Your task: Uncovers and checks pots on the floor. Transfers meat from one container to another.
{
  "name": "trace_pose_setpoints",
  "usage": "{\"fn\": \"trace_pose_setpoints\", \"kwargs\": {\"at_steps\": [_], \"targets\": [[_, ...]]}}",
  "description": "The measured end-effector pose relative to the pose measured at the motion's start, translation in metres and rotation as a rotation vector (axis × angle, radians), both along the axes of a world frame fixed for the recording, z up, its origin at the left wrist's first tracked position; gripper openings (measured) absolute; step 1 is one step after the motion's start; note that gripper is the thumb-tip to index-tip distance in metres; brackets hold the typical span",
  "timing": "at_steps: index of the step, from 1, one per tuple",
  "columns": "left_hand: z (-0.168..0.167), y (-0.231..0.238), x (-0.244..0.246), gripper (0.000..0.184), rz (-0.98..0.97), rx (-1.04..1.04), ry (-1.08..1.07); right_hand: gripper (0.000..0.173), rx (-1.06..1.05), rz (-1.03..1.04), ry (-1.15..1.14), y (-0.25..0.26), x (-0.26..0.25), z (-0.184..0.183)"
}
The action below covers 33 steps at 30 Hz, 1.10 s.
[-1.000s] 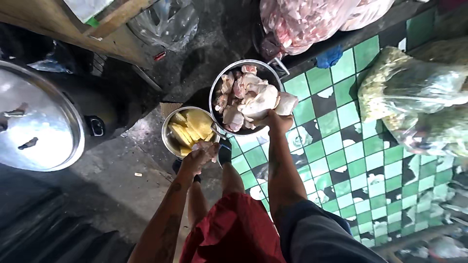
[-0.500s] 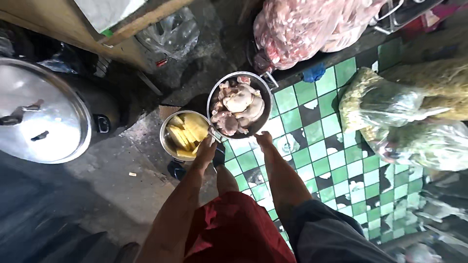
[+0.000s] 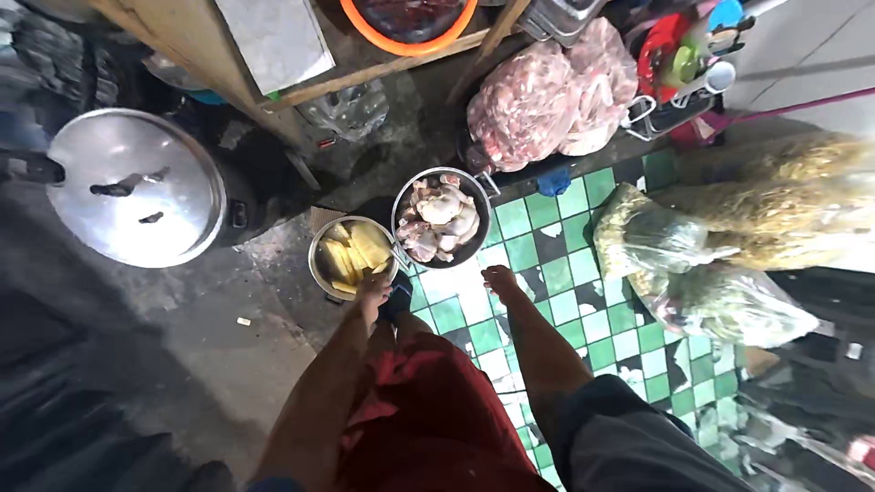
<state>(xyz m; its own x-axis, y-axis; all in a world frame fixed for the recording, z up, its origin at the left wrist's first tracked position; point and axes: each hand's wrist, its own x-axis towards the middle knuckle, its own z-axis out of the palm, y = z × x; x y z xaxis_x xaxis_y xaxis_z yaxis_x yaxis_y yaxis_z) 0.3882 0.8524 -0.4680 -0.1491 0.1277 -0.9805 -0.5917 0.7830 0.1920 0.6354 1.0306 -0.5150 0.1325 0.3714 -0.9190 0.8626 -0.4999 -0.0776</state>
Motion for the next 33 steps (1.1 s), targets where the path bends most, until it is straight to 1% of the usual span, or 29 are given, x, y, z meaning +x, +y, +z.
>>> {"fn": "trace_pose_setpoints", "kwargs": {"at_steps": [2,4,6,9,13,15,17,20,21,23,26,29,33], "targets": [[0.009,0.003,-0.004,0.039,0.000,0.039,0.000,0.045,0.019,0.050,0.029,0.004,-0.008,0.005],[0.012,0.001,-0.007,0.038,0.003,0.070,0.000,0.046,0.031,0.101,0.048,0.008,-0.022,0.009],[0.007,-0.003,-0.008,0.037,0.051,0.065,0.005,0.045,0.052,0.158,0.061,0.013,-0.036,0.010],[-0.007,-0.011,-0.007,0.039,0.155,0.013,0.039,0.043,0.083,0.250,0.090,0.026,-0.056,0.000],[-0.029,-0.006,0.006,0.038,0.274,-0.066,0.063,0.041,0.177,0.274,0.123,0.067,-0.067,-0.037],[-0.044,0.005,0.017,0.034,0.342,-0.100,0.066,0.040,0.219,0.250,0.080,0.093,-0.075,-0.057],[-0.070,0.019,0.032,0.033,0.434,-0.104,0.083,0.039,0.244,0.250,-0.008,0.121,-0.083,-0.076],[-0.117,0.033,0.065,0.042,0.618,-0.132,0.095,0.046,0.293,0.232,-0.105,0.155,-0.084,-0.108],[-0.129,0.039,0.076,0.046,0.681,-0.150,0.094,0.050,0.329,0.221,-0.110,0.165,-0.080,-0.123],[-0.143,0.048,0.094,0.050,0.767,-0.190,0.104,0.057,0.380,0.264,-0.103,0.183,-0.069,-0.155],[-0.149,0.054,0.114,0.053,0.839,-0.197,0.076,0.066,0.305,0.424,-0.104,0.199,-0.065,-0.172],[-0.141,0.053,0.122,0.055,0.874,-0.198,0.059,0.071,0.202,0.481,-0.036,0.204,-0.063,-0.169],[-0.132,0.052,0.116,0.055,0.919,-0.194,0.111,0.064,0.127,0.514,-0.007,0.210,-0.068,-0.160]]}}
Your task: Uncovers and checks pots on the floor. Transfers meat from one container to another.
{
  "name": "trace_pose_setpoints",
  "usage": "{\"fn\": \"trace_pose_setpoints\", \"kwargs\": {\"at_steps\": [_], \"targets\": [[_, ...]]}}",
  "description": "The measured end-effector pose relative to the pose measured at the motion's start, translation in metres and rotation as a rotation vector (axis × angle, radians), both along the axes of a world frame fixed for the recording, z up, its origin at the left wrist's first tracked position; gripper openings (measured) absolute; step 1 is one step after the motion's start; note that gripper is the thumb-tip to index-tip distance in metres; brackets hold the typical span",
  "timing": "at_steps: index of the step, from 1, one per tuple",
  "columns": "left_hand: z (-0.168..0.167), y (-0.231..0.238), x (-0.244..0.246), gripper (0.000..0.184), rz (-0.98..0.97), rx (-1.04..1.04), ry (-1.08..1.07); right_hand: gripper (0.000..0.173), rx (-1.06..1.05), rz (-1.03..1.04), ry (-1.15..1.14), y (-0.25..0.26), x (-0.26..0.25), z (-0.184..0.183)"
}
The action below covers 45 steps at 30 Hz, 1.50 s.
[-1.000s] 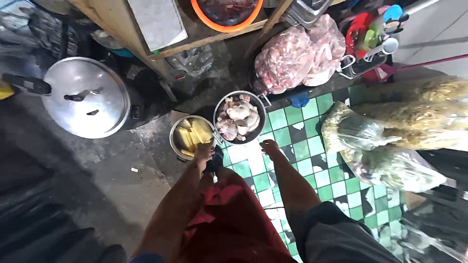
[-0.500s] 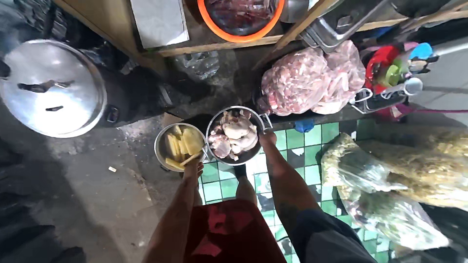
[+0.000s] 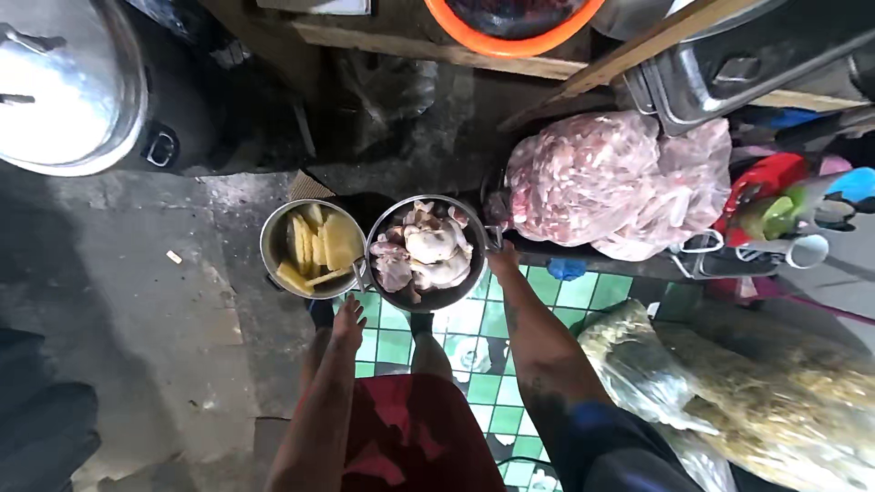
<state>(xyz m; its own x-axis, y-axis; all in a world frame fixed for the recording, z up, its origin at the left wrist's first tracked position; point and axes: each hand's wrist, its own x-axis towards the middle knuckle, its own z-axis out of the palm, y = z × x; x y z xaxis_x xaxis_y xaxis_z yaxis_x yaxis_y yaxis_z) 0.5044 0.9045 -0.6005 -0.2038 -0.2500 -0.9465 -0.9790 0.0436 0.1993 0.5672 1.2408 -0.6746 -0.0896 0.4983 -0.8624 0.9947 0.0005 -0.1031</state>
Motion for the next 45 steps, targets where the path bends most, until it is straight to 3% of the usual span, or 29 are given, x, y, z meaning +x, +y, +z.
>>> {"fn": "trace_pose_setpoints", "kwargs": {"at_steps": [5,11,16,23,28,35,39,42,45], "targets": [[-0.001,0.009,-0.011,0.055,0.034,-0.007,0.037,0.049,-0.068,0.073,-0.018,0.012,-0.016,0.017],[-0.019,0.017,-0.017,0.056,0.031,0.034,0.093,0.044,-0.056,0.009,0.054,0.017,-0.012,-0.004],[-0.052,0.016,-0.017,0.053,-0.119,0.027,0.149,0.051,0.018,-0.116,0.168,0.009,-0.007,-0.028],[-0.066,0.008,-0.017,0.050,0.032,0.109,0.196,0.049,0.131,-0.157,0.170,-0.009,-0.011,-0.040],[-0.069,0.006,-0.030,0.042,0.035,0.066,0.141,0.056,0.110,-0.158,0.125,-0.010,-0.024,-0.030],[-0.080,-0.001,-0.043,0.024,0.171,0.135,0.090,0.064,0.137,0.038,0.101,0.000,-0.082,-0.018],[-0.084,0.006,-0.033,0.024,0.281,0.180,0.098,0.076,0.216,0.198,0.105,0.016,-0.134,-0.021],[-0.083,0.014,-0.030,0.028,0.338,0.245,0.110,0.072,0.244,0.340,0.159,0.023,-0.178,-0.021],[-0.084,0.031,-0.028,0.018,0.325,0.257,0.168,0.069,0.302,0.383,0.214,0.032,-0.208,-0.025]]}}
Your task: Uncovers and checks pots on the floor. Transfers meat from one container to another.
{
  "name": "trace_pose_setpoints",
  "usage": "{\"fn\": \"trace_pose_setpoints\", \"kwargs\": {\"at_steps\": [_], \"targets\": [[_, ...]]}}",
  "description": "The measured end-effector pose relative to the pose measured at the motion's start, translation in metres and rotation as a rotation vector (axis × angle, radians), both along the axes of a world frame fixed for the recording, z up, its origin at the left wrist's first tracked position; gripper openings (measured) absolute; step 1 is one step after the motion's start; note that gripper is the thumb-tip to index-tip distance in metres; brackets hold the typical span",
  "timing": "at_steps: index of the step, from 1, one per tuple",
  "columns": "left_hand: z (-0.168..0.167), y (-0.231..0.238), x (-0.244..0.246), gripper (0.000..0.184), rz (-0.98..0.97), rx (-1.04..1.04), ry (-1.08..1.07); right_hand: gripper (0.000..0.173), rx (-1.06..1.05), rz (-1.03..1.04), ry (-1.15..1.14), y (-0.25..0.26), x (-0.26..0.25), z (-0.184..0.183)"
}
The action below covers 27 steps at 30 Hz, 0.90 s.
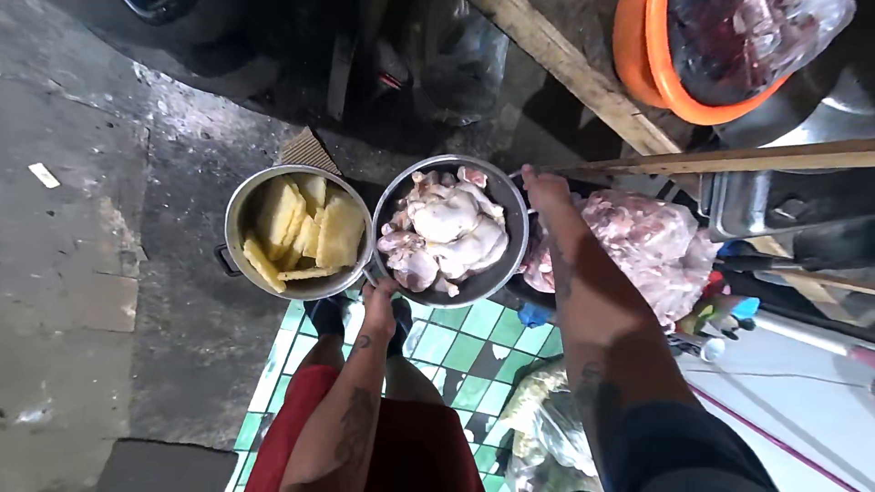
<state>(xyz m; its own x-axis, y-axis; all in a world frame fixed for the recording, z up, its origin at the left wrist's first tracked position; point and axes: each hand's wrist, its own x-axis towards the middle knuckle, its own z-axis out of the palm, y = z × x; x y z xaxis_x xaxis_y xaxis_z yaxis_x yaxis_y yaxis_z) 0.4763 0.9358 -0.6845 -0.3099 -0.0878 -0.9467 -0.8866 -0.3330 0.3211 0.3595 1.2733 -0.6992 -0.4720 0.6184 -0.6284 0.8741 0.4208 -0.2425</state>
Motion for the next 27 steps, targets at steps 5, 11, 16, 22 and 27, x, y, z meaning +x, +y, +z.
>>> {"fn": "trace_pose_setpoints", "kwargs": {"at_steps": [5,11,16,22,27], "targets": [[0.002,0.026,-0.019,0.065,-0.054,0.056,-0.022,0.067,0.054,0.043,0.048,0.019,-0.038,0.004],[-0.002,0.059,-0.038,0.074,-0.076,0.204,0.085,0.057,0.017,0.057,0.206,0.048,-0.074,-0.013],[0.006,0.068,-0.047,0.083,-0.237,0.263,0.131,0.048,-0.086,0.261,0.225,0.006,-0.087,0.029],[0.009,0.046,-0.045,0.107,-0.462,0.351,0.155,0.047,0.040,0.700,0.126,-0.090,-0.026,0.040],[0.017,0.028,-0.043,0.101,-0.589,0.378,0.204,0.053,0.169,1.040,0.139,-0.125,0.003,-0.011]]}}
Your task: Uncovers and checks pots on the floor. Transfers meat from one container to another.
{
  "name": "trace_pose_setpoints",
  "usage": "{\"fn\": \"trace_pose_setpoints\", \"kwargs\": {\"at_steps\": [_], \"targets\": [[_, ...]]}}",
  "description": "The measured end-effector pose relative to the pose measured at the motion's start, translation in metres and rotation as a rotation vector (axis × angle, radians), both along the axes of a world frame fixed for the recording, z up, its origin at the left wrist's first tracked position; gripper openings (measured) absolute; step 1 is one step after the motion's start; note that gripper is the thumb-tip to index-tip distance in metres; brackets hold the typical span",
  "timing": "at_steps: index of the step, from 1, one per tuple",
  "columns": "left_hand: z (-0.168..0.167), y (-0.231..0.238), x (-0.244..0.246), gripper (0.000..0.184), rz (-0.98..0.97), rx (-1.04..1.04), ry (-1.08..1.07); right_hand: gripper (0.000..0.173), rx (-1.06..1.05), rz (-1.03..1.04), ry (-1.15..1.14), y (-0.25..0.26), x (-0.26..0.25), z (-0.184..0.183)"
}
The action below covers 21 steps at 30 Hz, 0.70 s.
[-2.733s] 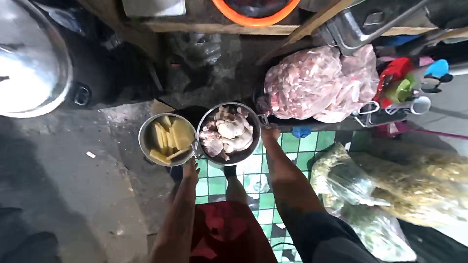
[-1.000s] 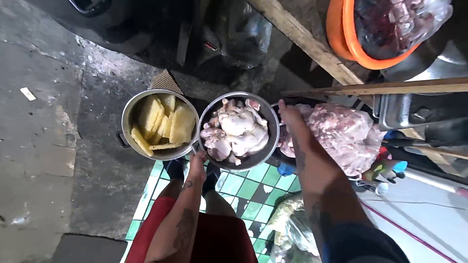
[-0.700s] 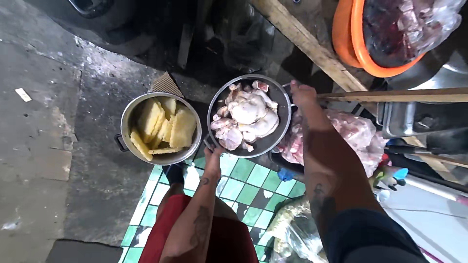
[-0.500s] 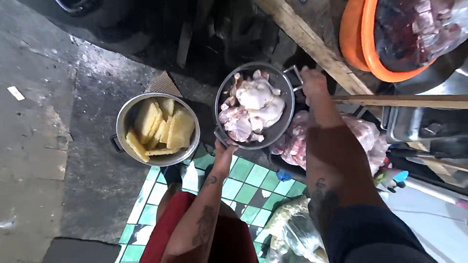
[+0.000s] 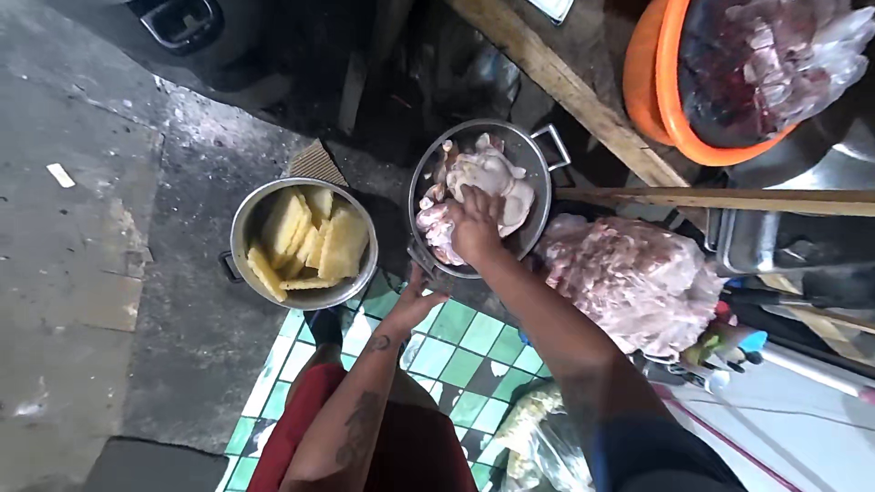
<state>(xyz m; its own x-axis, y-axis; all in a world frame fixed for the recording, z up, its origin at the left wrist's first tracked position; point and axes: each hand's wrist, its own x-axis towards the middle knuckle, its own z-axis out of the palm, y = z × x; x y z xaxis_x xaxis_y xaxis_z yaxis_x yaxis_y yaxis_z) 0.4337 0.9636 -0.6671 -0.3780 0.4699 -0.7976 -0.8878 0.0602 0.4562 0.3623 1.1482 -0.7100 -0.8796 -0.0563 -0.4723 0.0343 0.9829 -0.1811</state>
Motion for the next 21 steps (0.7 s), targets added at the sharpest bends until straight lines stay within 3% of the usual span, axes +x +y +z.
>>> {"fn": "trace_pose_setpoints", "kwargs": {"at_steps": [2,5,9,13,17,21], "targets": [[0.009,-0.002,-0.002,0.086,0.030,-0.036,-0.031,0.050,0.033,0.151,-0.004,-0.006,0.000,-0.017],[0.015,-0.006,-0.004,0.068,0.075,-0.092,-0.057,0.060,0.071,0.259,-0.121,-0.018,-0.005,-0.023],[0.025,-0.016,-0.004,0.039,0.090,-0.165,-0.033,0.044,0.076,0.139,-0.074,-0.018,0.014,-0.022],[0.021,-0.030,-0.001,0.029,0.208,-0.200,0.022,0.033,0.014,0.052,-0.096,-0.012,0.042,-0.012],[0.017,-0.038,0.006,0.037,0.318,-0.201,0.014,0.038,-0.106,-0.420,-0.226,-0.035,0.058,0.040],[0.026,-0.043,0.005,0.055,0.316,-0.085,-0.096,0.042,-0.648,-1.042,-0.291,-0.063,0.081,0.085]]}}
